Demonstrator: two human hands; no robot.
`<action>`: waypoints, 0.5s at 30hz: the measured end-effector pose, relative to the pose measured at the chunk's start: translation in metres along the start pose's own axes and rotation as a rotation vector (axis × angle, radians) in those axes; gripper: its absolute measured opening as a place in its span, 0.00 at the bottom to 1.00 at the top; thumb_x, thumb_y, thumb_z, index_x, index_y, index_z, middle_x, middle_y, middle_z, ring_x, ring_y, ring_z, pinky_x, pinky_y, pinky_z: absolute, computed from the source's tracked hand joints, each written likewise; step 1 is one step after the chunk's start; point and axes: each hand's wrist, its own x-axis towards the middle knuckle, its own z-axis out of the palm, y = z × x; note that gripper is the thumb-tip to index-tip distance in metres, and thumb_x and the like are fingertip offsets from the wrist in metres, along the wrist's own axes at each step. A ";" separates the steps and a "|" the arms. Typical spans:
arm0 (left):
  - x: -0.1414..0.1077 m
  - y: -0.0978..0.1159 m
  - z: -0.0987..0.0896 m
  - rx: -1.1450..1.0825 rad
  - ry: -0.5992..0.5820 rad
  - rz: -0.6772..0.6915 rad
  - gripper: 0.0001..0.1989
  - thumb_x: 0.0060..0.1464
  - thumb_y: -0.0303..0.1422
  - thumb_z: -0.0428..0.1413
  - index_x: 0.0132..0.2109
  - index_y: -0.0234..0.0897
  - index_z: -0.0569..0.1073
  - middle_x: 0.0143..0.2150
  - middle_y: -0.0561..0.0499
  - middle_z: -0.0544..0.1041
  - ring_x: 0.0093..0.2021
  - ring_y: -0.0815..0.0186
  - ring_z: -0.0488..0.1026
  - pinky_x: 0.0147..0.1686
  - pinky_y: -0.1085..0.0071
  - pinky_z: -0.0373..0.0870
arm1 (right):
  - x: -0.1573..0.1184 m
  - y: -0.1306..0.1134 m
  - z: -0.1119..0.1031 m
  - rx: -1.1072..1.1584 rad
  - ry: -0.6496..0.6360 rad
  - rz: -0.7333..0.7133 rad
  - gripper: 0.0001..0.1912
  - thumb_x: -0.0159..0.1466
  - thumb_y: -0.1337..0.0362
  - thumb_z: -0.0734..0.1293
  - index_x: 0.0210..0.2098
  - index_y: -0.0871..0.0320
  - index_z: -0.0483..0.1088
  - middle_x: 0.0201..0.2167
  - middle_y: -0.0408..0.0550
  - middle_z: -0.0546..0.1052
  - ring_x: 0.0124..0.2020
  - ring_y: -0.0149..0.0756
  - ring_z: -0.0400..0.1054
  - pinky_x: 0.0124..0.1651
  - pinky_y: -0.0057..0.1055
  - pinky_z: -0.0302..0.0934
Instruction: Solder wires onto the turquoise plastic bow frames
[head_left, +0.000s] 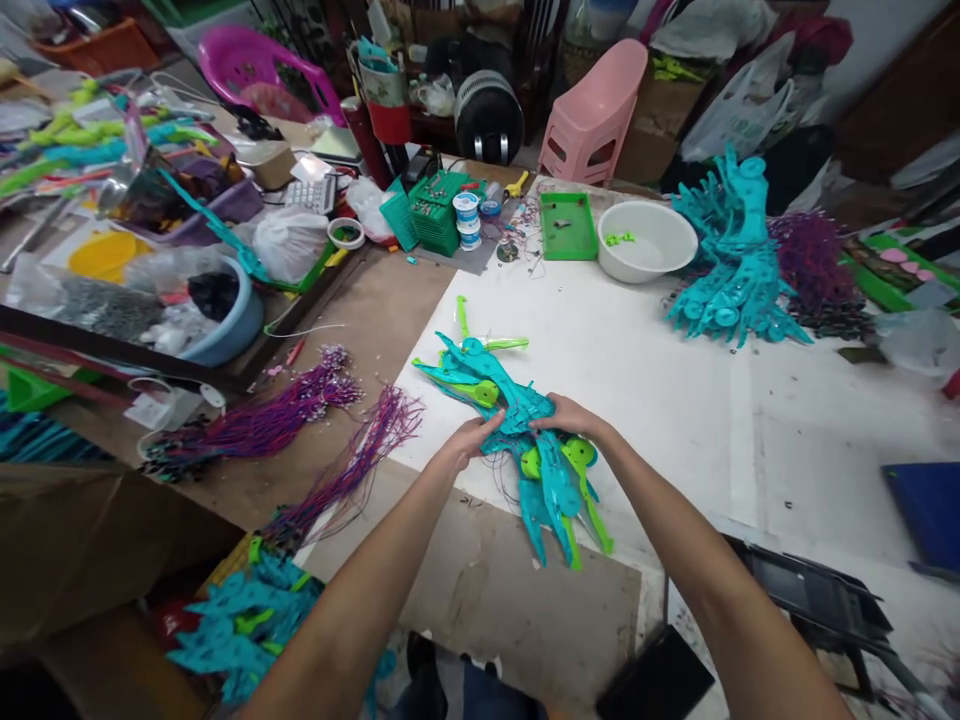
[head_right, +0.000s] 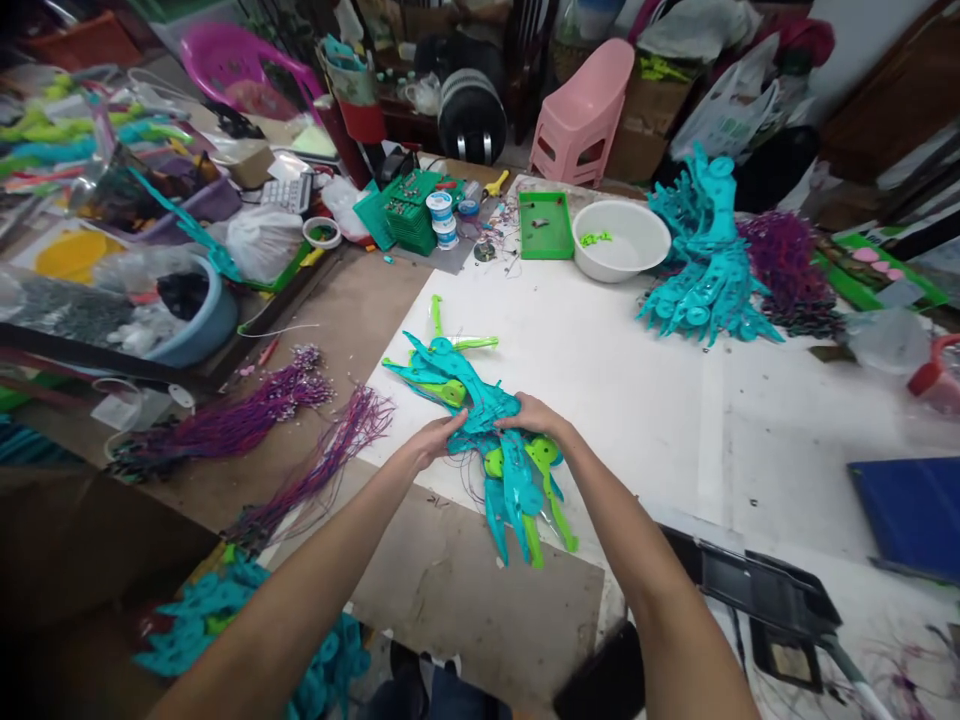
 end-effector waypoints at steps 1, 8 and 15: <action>0.000 0.001 0.000 0.001 -0.007 0.006 0.35 0.39 0.55 0.63 0.47 0.31 0.76 0.44 0.39 0.80 0.47 0.52 0.75 0.48 0.59 0.69 | -0.003 0.001 0.005 0.047 -0.014 -0.007 0.32 0.42 0.52 0.78 0.42 0.62 0.71 0.35 0.48 0.79 0.37 0.40 0.73 0.42 0.33 0.68; -0.002 0.001 -0.005 0.008 -0.071 0.048 0.29 0.33 0.46 0.69 0.42 0.31 0.78 0.38 0.42 0.81 0.37 0.58 0.78 0.40 0.65 0.75 | -0.024 0.014 0.045 0.303 -0.002 -0.021 0.37 0.44 0.54 0.77 0.50 0.56 0.66 0.41 0.48 0.79 0.40 0.40 0.74 0.46 0.38 0.69; -0.014 -0.004 -0.021 0.033 -0.167 0.022 0.26 0.33 0.44 0.69 0.37 0.30 0.79 0.36 0.41 0.82 0.36 0.57 0.79 0.39 0.65 0.75 | -0.037 0.024 0.084 0.400 0.122 -0.004 0.34 0.44 0.55 0.76 0.48 0.56 0.66 0.42 0.48 0.79 0.43 0.41 0.74 0.49 0.40 0.68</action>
